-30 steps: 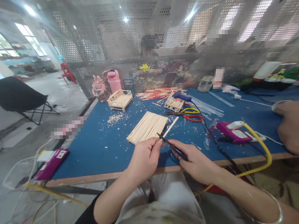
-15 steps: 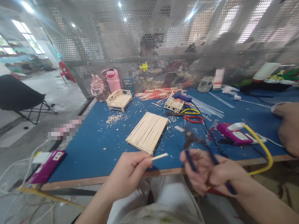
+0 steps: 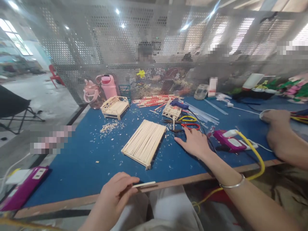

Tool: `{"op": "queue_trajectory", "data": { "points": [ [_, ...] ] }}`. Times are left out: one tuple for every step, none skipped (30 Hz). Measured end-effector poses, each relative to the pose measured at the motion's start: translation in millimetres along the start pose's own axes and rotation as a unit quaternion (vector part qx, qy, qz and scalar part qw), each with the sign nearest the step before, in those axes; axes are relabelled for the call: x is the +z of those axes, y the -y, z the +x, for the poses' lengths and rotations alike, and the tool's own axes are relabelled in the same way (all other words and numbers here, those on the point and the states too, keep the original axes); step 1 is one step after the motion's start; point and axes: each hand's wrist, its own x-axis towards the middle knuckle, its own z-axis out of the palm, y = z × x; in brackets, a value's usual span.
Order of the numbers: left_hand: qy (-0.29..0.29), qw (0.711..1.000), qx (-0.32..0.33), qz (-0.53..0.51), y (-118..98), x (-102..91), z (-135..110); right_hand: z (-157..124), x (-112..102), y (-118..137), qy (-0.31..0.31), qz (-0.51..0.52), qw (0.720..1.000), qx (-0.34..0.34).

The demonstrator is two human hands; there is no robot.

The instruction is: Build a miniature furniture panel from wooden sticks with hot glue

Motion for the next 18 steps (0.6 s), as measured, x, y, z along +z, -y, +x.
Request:
{"op": "queue_trajectory", "data": {
  "points": [
    [-0.012, 1.0, -0.008, 0.01, 0, 0.0, 0, -5, -3, 4, -0.011, -0.002, 1.0, -0.008],
    [-0.02, 0.999, -0.016, 0.021, 0, -0.3, 0, -13, -7, 9, -0.025, 0.01, 0.999, -0.03],
    [-0.022, 0.999, -0.016, 0.032, -1, -0.8, 1, -24, -11, 15, -0.032, 0.034, 0.997, -0.066],
    [-0.024, 0.999, -0.009, 0.04, -3, -1.5, 2, -37, -14, 21, -0.037, 0.076, 0.989, -0.123],
    [-0.025, 0.999, 0.005, 0.046, -5, -2.2, 5, -51, -17, 28, -0.024, 0.135, 0.97, -0.199],
    [-0.03, 0.998, 0.024, 0.051, -7, -3.2, 8, -66, -20, 36, 0.016, 0.188, 0.943, -0.274],
    [-0.034, 0.997, 0.043, 0.056, -8, -4.3, 12, -80, -21, 43, 0.054, 0.218, 0.915, -0.335],
    [-0.038, 0.996, 0.059, 0.06, -9, -5.8, 16, -92, -20, 51, 0.063, 0.236, 0.896, -0.37],
    [-0.041, 0.995, 0.072, 0.062, -9, -7.5, 20, -101, -18, 58, 0.063, 0.25, 0.888, -0.38],
    [-0.042, 0.994, 0.079, 0.06, -8, -9.4, 24, -108, -15, 64, 0.054, 0.262, 0.887, -0.376],
    [-0.04, 0.994, 0.081, 0.053, -6, -11.2, 28, -112, -11, 69, 0.036, 0.278, 0.891, -0.358],
    [-0.041, 0.995, 0.079, 0.042, -3, -12.8, 32, -114, -7, 73, 0.02, 0.295, 0.895, -0.334],
    [-0.045, 0.996, 0.071, 0.026, 1, -13.9, 35, -114, -2, 77, 0.005, 0.31, 0.9, -0.308],
    [-0.059, 0.997, 0.056, 0.006, 5, -14.1, 37, -112, 1, 80, -0.007, 0.322, 0.903, -0.285],
    [-0.077, 0.996, 0.035, -0.015, 10, -13.5, 39, -110, 4, 82, -0.015, 0.329, 0.906, -0.265],
    [-0.099, 0.994, 0.01, -0.034, 14, -12.0, 40, -108, 6, 85, -0.017, 0.332, 0.91, -0.248],
    [-0.12, 0.991, -0.013, -0.049, 19, -10.0, 41, -106, 6, 87, -0.015, 0.332, 0.914, -0.234],
    [-0.135, 0.988, -0.034, -0.059, 23, -7.8, 41, -105, 6, 89, -0.014, 0.333, 0.916, -0.224]
  ]
}}
